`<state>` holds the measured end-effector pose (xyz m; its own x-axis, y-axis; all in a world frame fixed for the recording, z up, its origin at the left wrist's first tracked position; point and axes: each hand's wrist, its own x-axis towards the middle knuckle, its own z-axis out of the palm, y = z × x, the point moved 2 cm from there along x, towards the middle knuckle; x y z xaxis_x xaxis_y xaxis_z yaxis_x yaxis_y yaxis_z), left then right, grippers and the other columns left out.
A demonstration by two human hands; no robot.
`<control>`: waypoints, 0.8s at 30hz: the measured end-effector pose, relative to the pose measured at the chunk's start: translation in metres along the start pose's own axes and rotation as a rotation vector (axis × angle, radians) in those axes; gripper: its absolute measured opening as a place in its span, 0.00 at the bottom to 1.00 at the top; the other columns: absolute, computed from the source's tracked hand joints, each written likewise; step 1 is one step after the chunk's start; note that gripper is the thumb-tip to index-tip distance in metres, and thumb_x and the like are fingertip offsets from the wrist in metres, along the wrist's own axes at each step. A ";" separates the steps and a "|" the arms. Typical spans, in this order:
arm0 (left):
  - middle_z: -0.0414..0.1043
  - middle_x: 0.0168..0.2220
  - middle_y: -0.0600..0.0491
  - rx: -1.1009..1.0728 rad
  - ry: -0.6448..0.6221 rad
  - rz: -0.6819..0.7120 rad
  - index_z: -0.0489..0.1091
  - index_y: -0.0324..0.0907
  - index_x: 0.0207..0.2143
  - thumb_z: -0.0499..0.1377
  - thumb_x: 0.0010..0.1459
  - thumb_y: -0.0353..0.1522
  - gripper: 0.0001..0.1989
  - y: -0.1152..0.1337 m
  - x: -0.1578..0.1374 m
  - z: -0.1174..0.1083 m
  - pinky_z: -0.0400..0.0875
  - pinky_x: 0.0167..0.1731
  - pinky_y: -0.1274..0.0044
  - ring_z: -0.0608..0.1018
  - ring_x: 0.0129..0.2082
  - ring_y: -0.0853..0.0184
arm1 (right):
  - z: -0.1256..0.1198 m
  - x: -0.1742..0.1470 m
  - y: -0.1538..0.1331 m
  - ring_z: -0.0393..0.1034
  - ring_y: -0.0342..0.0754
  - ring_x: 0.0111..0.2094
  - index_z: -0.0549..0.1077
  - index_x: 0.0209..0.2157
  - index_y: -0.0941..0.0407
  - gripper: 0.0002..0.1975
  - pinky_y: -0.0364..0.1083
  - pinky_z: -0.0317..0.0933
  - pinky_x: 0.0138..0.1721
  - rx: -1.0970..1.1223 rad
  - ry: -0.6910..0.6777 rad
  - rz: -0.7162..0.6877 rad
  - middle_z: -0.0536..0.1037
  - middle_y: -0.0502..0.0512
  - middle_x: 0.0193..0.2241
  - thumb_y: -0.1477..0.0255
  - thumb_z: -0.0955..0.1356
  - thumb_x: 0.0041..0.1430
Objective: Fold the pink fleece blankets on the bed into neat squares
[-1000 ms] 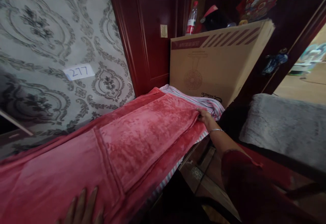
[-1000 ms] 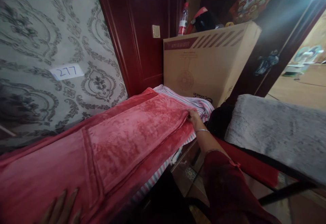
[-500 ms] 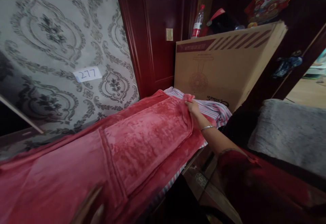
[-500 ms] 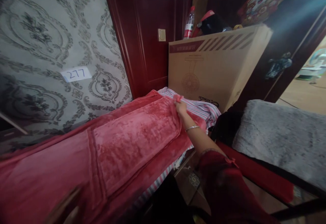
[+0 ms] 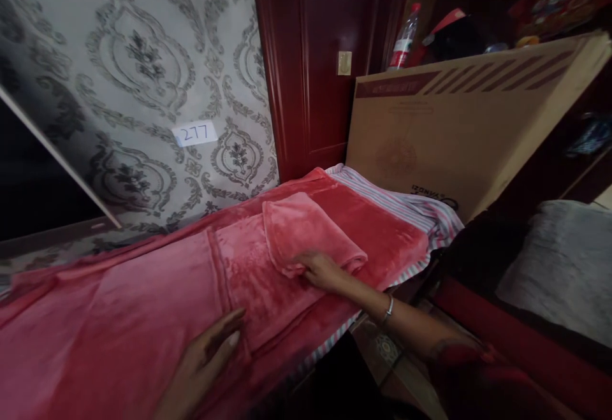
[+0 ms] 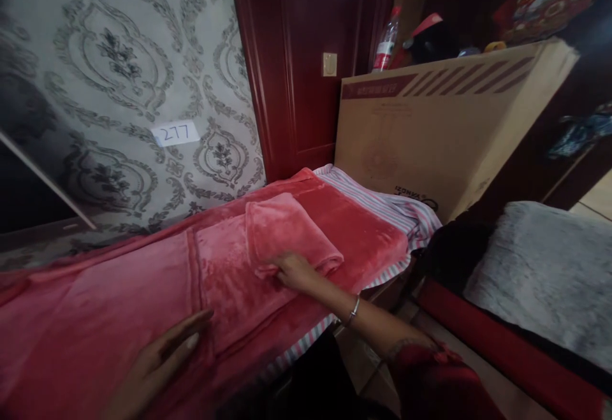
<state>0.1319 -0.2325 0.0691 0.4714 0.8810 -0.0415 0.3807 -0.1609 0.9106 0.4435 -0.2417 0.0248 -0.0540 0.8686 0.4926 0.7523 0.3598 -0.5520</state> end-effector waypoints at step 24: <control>0.79 0.41 0.49 -0.667 0.159 -0.229 0.58 0.42 0.66 0.63 0.55 0.25 0.37 0.018 0.234 0.049 0.75 0.31 0.79 0.80 0.31 0.68 | 0.007 -0.047 -0.010 0.74 0.54 0.49 0.75 0.55 0.54 0.30 0.53 0.66 0.52 0.133 0.005 -0.055 0.81 0.59 0.48 0.81 0.62 0.50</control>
<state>0.2876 -0.0511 0.0555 0.2972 0.9224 -0.2469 -0.1346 0.2965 0.9455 0.4337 -0.2842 0.0023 -0.0894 0.8444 0.5282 0.6547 0.4495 -0.6078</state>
